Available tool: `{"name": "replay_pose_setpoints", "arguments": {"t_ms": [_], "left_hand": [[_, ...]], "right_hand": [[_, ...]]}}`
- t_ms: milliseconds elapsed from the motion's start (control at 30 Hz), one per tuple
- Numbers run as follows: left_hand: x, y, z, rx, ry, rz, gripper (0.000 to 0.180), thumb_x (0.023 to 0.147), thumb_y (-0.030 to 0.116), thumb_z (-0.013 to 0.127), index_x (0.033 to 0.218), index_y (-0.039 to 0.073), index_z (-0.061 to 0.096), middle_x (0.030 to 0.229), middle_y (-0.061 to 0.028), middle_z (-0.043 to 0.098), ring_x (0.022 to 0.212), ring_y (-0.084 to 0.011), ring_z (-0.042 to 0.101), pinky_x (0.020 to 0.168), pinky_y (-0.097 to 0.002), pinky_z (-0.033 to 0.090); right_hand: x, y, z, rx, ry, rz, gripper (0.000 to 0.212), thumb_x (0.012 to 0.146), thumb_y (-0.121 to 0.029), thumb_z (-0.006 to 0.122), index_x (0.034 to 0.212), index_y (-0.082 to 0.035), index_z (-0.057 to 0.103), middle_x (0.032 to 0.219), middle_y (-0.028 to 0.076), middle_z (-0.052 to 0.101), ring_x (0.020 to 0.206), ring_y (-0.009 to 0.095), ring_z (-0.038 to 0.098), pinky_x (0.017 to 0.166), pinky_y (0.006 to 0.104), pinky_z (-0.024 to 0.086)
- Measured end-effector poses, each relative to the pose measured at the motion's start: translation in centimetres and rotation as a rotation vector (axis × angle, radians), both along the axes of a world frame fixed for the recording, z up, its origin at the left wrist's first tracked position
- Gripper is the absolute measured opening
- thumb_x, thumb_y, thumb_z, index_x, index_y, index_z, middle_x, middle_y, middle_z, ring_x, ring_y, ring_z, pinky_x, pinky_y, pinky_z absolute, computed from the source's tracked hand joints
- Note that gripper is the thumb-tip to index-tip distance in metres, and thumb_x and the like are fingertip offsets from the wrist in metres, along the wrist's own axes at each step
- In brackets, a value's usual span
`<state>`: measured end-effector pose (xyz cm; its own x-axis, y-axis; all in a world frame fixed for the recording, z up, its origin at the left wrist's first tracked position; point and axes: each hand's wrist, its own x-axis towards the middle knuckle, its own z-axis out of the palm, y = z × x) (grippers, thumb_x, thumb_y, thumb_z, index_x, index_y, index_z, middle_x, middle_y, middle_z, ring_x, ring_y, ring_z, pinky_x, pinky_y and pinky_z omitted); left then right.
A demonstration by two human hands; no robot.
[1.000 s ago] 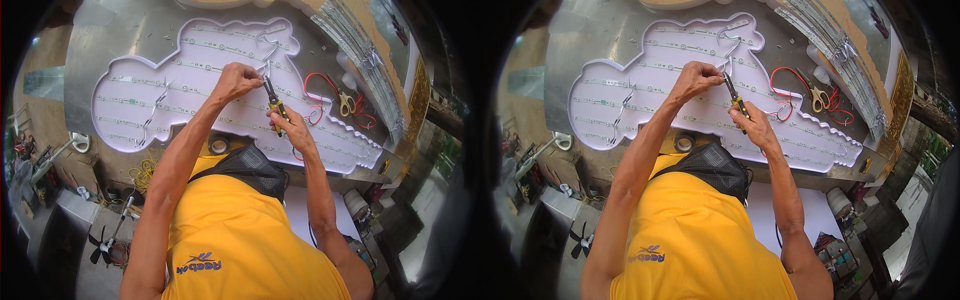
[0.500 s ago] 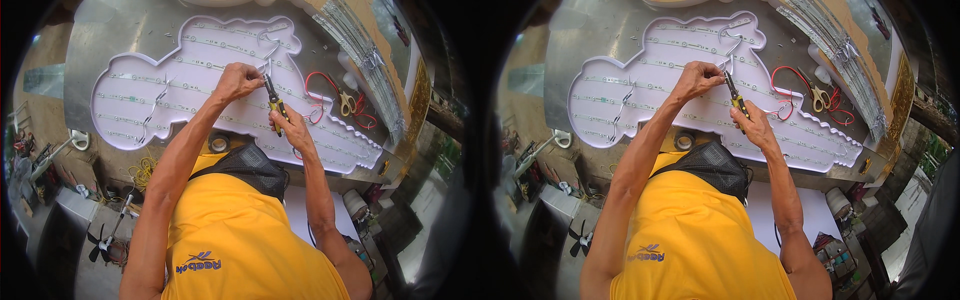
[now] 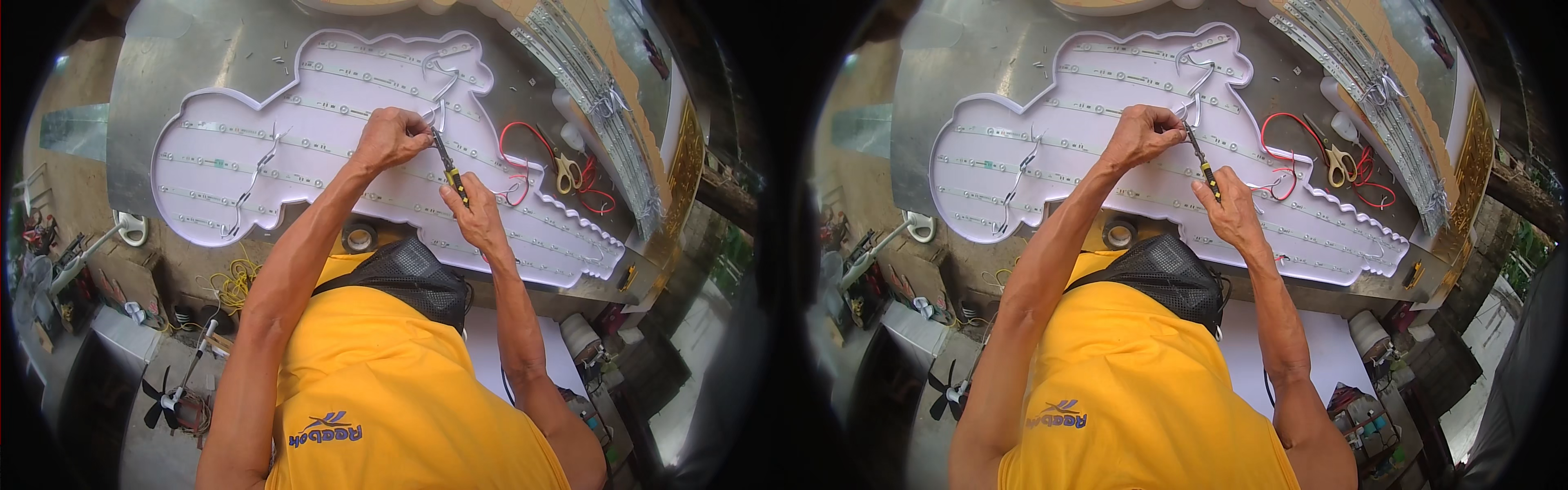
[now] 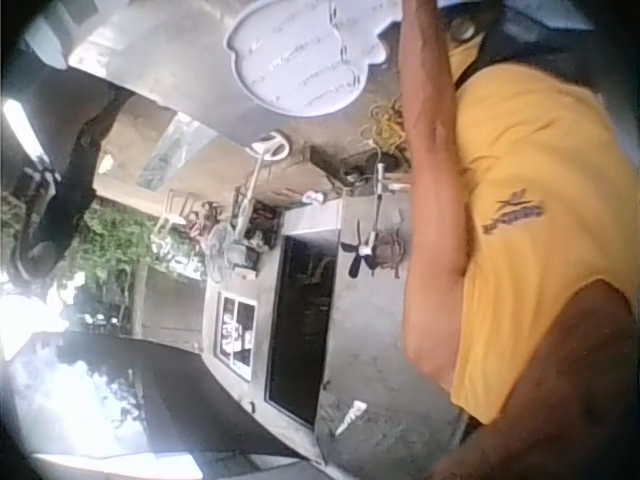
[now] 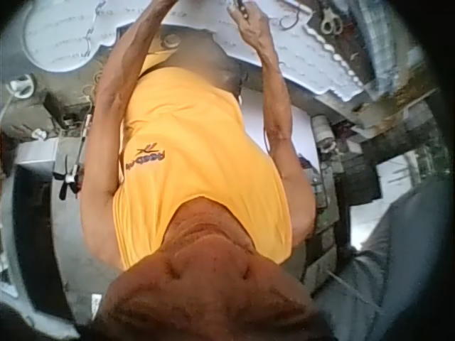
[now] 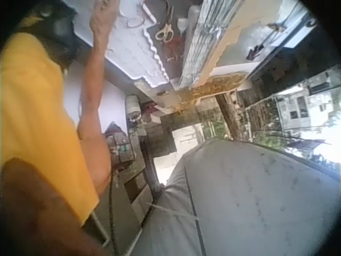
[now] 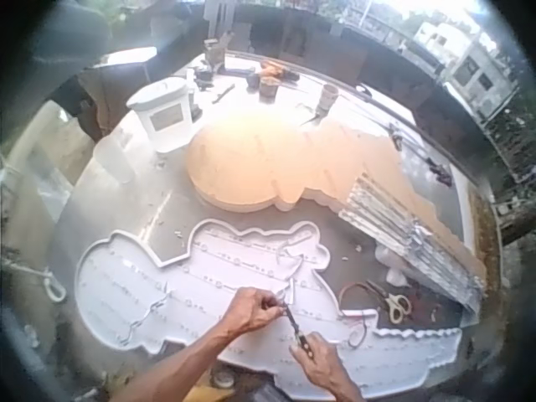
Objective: Wiring LED strips inside a custom sign housing.
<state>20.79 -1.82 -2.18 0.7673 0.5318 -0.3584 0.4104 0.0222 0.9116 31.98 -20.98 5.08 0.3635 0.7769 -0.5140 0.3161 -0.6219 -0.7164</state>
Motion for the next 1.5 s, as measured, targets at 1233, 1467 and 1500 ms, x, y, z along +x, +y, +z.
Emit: {"name": "replay_pose_setpoints", "arguments": {"t_ms": [1233,1467,1500], "left_hand": [[-0.9,0.3,-0.2,-0.160,-0.154,0.031,0.015,0.088,0.013,0.074,0.098,0.002,0.077,0.077,-0.0022,0.070,0.072,-0.0094,0.058,0.069,-0.0253,0.049],[-0.8,0.4,0.0,-0.275,-0.144,0.061,0.013,0.091,0.010,0.071,0.099,0.001,0.076,0.079,0.0006,0.069,0.071,-0.0073,0.055,0.067,-0.0256,0.048],[-0.8,0.5,0.1,-0.292,-0.142,0.052,0.013,0.091,0.010,0.070,0.098,0.001,0.075,0.080,0.0007,0.068,0.071,-0.0070,0.055,0.066,-0.0254,0.048]], "right_hand": [[-0.9,0.4,0.4,-0.097,0.555,-0.349,0.028,0.099,-0.026,0.059,0.088,0.000,0.056,0.088,0.010,0.061,0.068,0.017,0.058,0.058,0.0311,0.046],[-0.4,0.4,0.4,0.216,1.038,-0.677,0.025,0.101,-0.023,0.054,0.093,0.001,0.055,0.093,0.014,0.061,0.075,0.020,0.060,0.060,0.0341,0.051],[0.3,0.3,0.4,0.267,1.047,-0.689,0.025,0.101,-0.022,0.054,0.094,0.002,0.057,0.095,0.015,0.061,0.077,0.022,0.061,0.062,0.0362,0.051]]}}
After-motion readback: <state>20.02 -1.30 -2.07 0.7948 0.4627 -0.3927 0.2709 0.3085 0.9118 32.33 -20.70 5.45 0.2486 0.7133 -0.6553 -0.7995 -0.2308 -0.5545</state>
